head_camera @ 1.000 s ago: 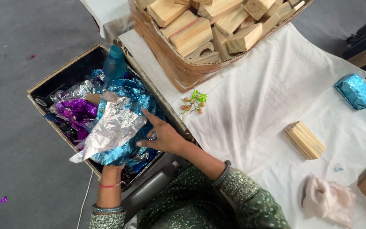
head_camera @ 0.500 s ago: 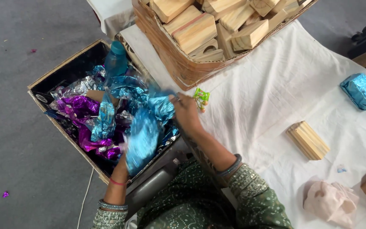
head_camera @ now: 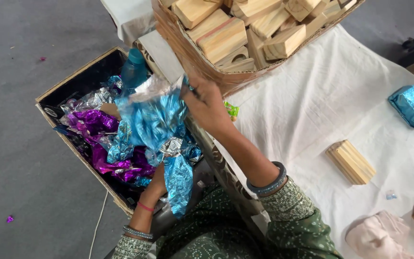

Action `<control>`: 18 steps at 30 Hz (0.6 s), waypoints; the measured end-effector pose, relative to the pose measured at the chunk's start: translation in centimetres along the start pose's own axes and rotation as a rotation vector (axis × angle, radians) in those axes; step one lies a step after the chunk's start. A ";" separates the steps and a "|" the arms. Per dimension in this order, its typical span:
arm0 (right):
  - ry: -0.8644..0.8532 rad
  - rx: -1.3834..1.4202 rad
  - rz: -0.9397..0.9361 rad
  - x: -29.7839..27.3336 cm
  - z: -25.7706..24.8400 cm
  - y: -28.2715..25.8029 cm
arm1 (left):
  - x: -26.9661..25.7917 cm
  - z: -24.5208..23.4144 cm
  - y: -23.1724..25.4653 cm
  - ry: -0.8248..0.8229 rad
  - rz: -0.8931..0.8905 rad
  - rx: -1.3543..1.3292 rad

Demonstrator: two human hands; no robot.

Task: Wrapping small wooden boxes or components with decorative blue foil and wiping them clean.

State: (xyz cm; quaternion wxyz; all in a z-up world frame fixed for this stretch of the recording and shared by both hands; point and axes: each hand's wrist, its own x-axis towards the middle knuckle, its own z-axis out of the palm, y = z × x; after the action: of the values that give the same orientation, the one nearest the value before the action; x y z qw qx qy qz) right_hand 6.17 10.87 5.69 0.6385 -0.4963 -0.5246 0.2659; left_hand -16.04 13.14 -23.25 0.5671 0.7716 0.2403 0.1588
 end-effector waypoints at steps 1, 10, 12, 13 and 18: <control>-0.004 -0.001 0.000 -0.3 -0.2 1.0 | 0.0 0.0 0.5 0.004 0.000 -0.002; -0.116 -0.210 0.386 -3.5 -2.1 9.4 | 0.7 0.3 1.4 0.166 0.310 0.392; -0.096 0.045 0.278 -3.7 -2.2 10.0 | 0.6 0.1 1.9 -0.010 -0.056 0.440; -0.096 0.044 0.279 -3.7 -1.9 8.9 | 0.5 -0.2 4.6 -0.011 -0.056 0.439; -0.323 0.417 0.499 -3.6 0.8 0.1 | 1.0 -0.7 9.6 0.095 0.063 0.304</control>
State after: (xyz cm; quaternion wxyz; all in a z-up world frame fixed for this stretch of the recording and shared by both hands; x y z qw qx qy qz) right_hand 4.32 8.08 4.14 0.5505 -0.4198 -0.4158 0.5897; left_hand -13.69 11.90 -13.92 0.4266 0.8473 0.2639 0.1744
